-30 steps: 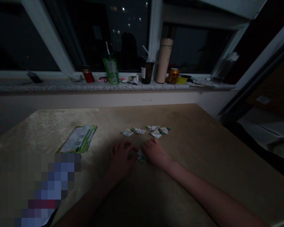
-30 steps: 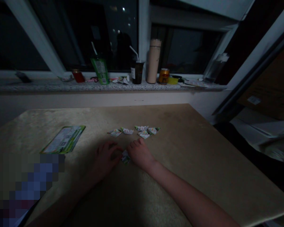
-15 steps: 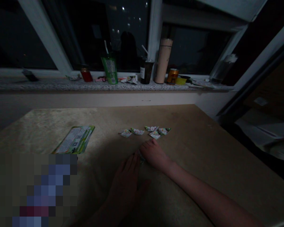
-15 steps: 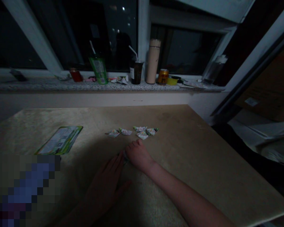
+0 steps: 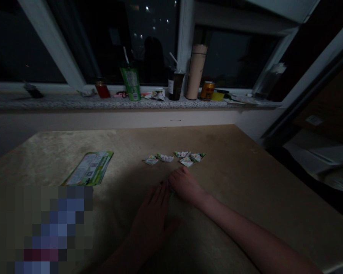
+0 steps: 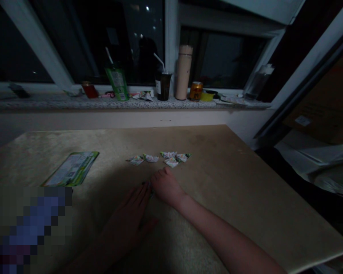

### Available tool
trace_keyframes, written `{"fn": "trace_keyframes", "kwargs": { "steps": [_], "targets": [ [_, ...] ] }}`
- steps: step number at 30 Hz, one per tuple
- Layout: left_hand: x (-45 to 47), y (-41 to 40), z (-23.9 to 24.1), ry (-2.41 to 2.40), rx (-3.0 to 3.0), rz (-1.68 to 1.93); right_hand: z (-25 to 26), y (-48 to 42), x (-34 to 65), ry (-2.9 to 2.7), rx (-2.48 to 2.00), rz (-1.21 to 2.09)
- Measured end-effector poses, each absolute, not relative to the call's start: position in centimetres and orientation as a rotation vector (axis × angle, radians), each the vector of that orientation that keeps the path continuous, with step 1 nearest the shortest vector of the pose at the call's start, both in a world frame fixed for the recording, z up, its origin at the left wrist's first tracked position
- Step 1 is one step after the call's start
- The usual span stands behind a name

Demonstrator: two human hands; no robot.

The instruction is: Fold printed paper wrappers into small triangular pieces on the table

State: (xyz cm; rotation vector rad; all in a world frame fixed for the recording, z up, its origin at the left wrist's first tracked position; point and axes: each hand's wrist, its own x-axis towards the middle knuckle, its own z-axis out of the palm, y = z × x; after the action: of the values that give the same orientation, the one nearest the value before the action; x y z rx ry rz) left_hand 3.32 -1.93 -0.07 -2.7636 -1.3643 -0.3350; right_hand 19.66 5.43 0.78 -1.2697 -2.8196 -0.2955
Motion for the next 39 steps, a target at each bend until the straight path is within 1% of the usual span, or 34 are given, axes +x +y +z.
{"fn": "trace_keyframes", "kwargs": {
  "steps": [8,13,15,22,27,30,39],
  "targets": [
    [3.3,-1.8,-0.7,-1.341,-2.819,-0.39,0.5,5.5,19.7,-2.78,-1.272,-0.266],
    [3.1,-1.8,-0.9,-1.347,-2.856,-0.472,0.4,4.9,20.7,-2.495,-1.449,-0.151],
    [3.0,-1.8,-0.9,-1.348,-2.865,-0.485,0.3,4.7,21.5,-2.389,-1.46,-0.005],
    [3.3,-1.7,-0.3,-1.387,-2.892,-0.431,0.7,6.4,23.4,-2.26,-1.485,0.804],
    [3.4,-1.7,0.3,-1.424,-2.911,-0.378,1.2,8.6,23.5,-2.315,-1.444,1.079],
    [3.6,-1.7,0.6,-1.443,-2.903,-0.357,1.3,8.9,23.4,-2.318,-1.447,1.137],
    [3.9,-1.7,0.7,-1.45,-2.871,-0.337,1.1,8.8,23.2,-2.254,-1.499,1.14]
  ]
}}
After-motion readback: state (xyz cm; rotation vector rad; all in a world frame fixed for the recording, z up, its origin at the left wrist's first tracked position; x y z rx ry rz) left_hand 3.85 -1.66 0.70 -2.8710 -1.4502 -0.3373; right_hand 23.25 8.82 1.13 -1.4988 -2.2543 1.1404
